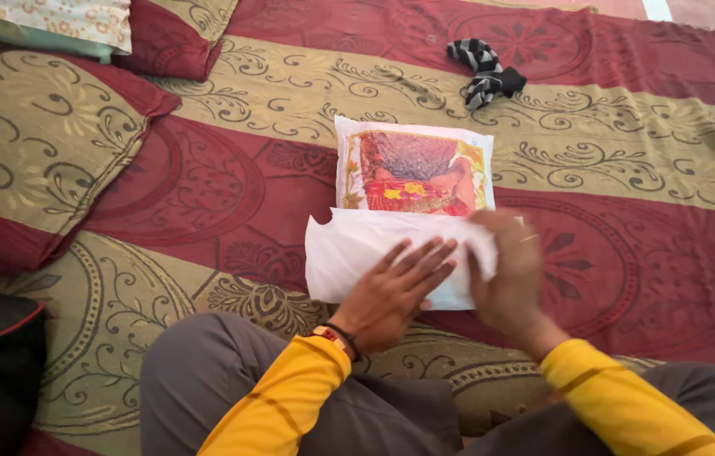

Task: The person folds a printed sheet and a patterned cloth, places them into a white plastic bag, and then packs the bag into a red and black duffel bag. The person zips the duffel bag closed and places it on a shelf, then picks up a folded red cloth from the shelf.

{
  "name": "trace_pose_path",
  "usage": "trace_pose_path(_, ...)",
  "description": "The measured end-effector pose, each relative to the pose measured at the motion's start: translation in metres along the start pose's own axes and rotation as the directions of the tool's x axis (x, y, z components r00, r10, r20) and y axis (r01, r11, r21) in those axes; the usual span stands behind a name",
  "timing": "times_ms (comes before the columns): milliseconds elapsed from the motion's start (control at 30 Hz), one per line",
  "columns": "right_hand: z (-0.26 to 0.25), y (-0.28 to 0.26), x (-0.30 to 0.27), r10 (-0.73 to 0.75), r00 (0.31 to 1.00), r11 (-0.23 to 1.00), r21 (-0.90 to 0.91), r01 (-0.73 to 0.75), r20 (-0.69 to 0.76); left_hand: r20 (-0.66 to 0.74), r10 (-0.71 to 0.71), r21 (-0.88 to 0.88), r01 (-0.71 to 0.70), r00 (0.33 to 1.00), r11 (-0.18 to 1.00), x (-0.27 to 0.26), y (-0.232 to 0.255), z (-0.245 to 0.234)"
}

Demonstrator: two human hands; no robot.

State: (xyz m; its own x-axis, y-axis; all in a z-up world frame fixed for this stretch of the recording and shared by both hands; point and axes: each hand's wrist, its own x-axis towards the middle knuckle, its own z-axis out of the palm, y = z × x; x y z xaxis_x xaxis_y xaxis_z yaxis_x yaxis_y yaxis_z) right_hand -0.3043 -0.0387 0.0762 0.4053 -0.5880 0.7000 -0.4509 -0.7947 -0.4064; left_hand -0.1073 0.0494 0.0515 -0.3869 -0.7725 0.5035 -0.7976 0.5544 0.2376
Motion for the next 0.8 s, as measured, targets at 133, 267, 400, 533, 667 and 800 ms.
trace_pose_path(133,0.017,-0.014,-0.01,-0.186,0.878,0.981,0.136,0.14,0.441,0.168,-0.086,0.083,0.073,0.982,0.994,-0.008,-0.028,0.019)
trace_pose_path(267,0.022,0.01,-0.008,-0.219,0.786,0.961,-0.01,0.276,0.577,0.199,0.041,0.119,-0.066,0.979,0.991,-0.012,-0.065,0.018)
trace_pose_path(400,0.019,0.035,-0.009,-0.136,0.8,0.956,-0.134,0.261,0.584,0.234,0.126,0.185,-0.172,0.964,0.968,-0.011,-0.099,0.005)
trace_pose_path(533,0.005,0.062,-0.005,-0.043,0.784,0.991,-0.073,0.112,0.619,0.314,0.087,0.209,-0.158,0.946,0.965,-0.021,-0.118,-0.021)
trace_pose_path(667,-0.008,0.076,0.0,-0.163,0.719,0.983,0.053,0.174,0.676,0.37,0.067,0.254,-0.17,0.927,0.952,-0.026,-0.124,-0.034)
trace_pose_path(800,-0.026,0.097,0.0,-0.122,0.664,0.99,0.041,0.136,0.738,0.38,0.104,0.21,-0.195,0.919,0.958,-0.033,-0.134,-0.039)
